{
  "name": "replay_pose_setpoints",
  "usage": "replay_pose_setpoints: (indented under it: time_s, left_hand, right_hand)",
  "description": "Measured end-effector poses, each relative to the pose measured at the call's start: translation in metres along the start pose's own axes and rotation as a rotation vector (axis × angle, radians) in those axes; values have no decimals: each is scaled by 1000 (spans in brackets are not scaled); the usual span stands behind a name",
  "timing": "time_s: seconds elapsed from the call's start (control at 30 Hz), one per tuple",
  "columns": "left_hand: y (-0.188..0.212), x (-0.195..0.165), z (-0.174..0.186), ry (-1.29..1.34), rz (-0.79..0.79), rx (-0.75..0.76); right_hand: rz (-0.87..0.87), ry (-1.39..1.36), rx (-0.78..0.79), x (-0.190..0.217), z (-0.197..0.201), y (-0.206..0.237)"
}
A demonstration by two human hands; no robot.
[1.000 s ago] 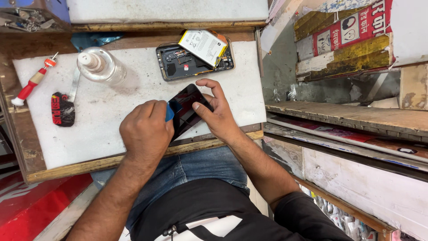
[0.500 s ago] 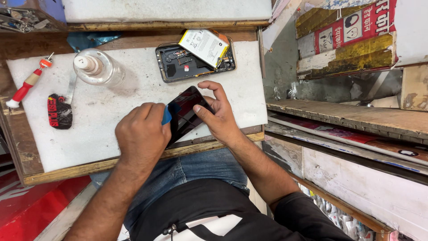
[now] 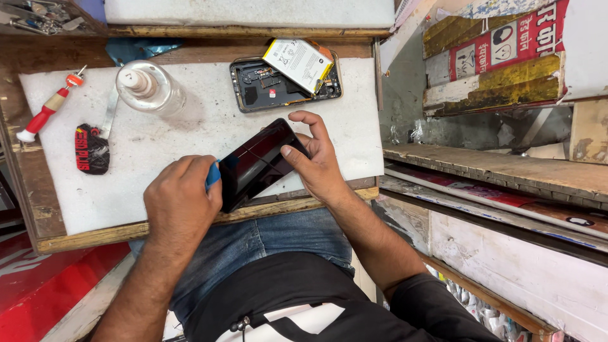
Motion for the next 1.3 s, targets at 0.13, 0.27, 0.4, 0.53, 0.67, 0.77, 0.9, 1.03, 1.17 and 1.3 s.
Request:
replay_pose_setpoints:
  time_s: [0.13,0.27,0.4,0.53,0.67,0.77,0.9,1.03,1.17,1.3]
  left_hand:
    - [0,2,-3,0,14,9]
    - [3,-4,-3,-43,-10,-28]
    - [4,-14,0,-72,-78,-86]
    - [-2,-26,-2,-76,-113,-114]
    - [-18,-43,-4,-55,-152,-121]
    - [-29,-53,-9,22,-143,-78]
    - [-42,-67,-15,52,-181,-68]
    - [-52,-72,-25,44,-188,-68]
    - [-57,-73,-27,63,-197,-73]
    - [-60,-71,-23,130,-193,-56]
  right_hand:
    - [2,0,5,1,0,0]
    - [8,57,8,1,1,0]
    - [16,151,11,2,0,4]
    - [36,186,17,5,-2,4]
    - [44,222,21,8,-4,5]
    - [36,219,14,8,-3,7]
    - [14,230,3,4,-1,9]
    - [15,242,3,3,0,8]
    - [20,219,-1,4,1,6]
    - [11,220,-3,4,0,6]
Point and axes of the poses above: each hand's wrist, its own y-axis away from the middle knuckle, its own z-axis out of the back of the hand, x = y × z, the point moved 10 cm from there along -y, towards the middle knuckle, and after that the axes turned 11 degrees about y, right-handed, at the moved point
